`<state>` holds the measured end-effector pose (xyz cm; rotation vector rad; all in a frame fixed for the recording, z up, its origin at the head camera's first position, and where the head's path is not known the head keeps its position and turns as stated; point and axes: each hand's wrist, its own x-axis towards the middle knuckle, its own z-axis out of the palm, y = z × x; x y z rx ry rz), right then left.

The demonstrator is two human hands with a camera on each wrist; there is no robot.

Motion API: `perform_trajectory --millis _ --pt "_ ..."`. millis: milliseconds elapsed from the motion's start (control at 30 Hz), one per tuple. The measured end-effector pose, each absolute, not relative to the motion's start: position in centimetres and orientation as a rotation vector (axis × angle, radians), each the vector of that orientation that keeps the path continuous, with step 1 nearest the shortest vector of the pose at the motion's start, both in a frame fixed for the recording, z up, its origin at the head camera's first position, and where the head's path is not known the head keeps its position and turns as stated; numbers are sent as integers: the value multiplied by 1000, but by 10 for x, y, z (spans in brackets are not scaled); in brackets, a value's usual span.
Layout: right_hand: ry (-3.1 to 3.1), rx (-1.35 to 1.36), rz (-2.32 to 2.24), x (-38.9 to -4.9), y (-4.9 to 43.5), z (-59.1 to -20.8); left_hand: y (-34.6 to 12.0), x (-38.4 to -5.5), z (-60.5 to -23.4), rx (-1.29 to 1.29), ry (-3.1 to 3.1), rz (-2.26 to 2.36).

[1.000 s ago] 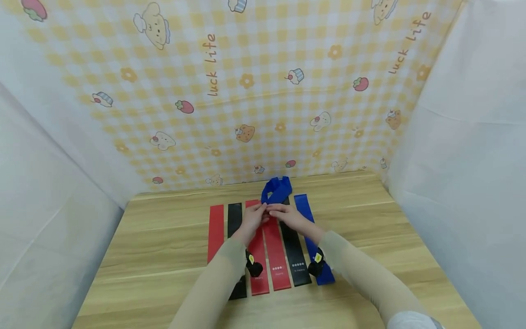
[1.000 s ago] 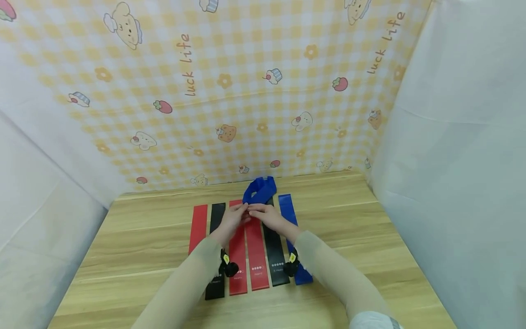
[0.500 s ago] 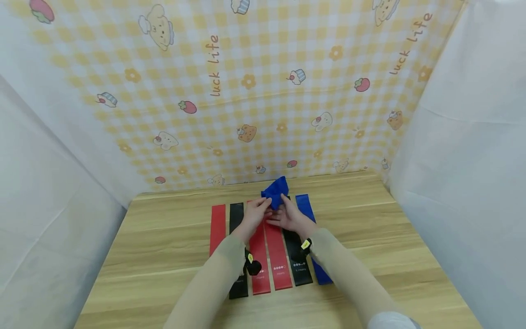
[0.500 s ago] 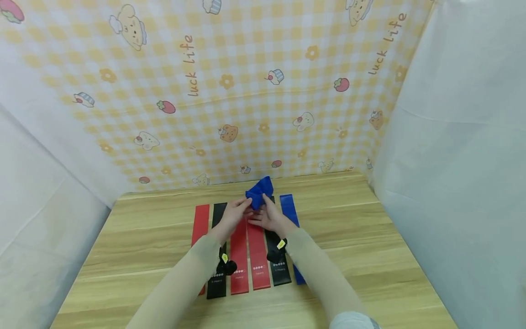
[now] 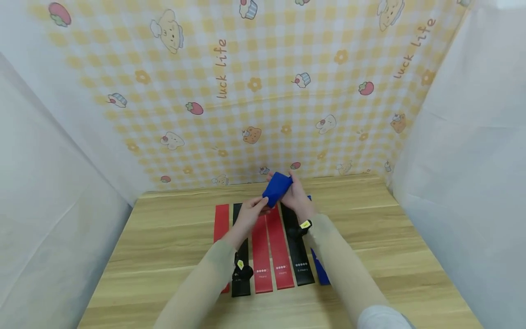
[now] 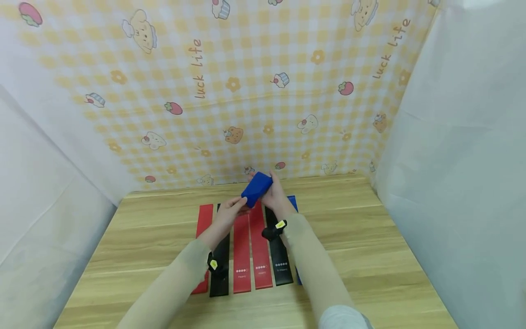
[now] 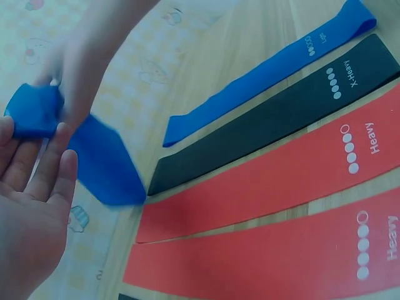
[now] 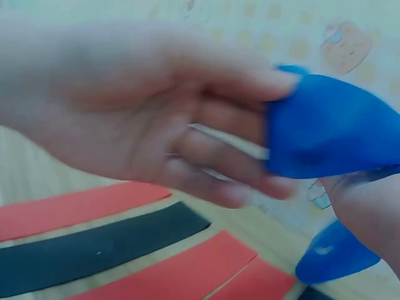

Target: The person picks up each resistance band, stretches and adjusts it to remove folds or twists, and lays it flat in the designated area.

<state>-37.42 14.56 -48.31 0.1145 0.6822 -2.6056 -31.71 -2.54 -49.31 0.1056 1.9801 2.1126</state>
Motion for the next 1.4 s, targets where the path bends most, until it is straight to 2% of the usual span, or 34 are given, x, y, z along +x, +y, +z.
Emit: perform_trajectory --millis 200,500,867,1100,1200,1400 --pt "665 131 -2711 -370 161 -476 -43 -303 -491 64 2009 2129" --pt "509 183 -2839 -350 189 -487 -75 -277 -498 23 2049 2106" --pt "820 339 -2701 -289 208 -511 -107 -244 -515 -52 2068 2024" --pt "920 446 -2620 -251 217 -532 -125 -222 -530 -197 2099 1902" --pt "1159 489 -2559 -242 222 -541 -129 -214 -535 -252 2107 1874" --pt "1916 423 -2143 -235 229 -557 -135 -200 -543 -310 2130 1780"
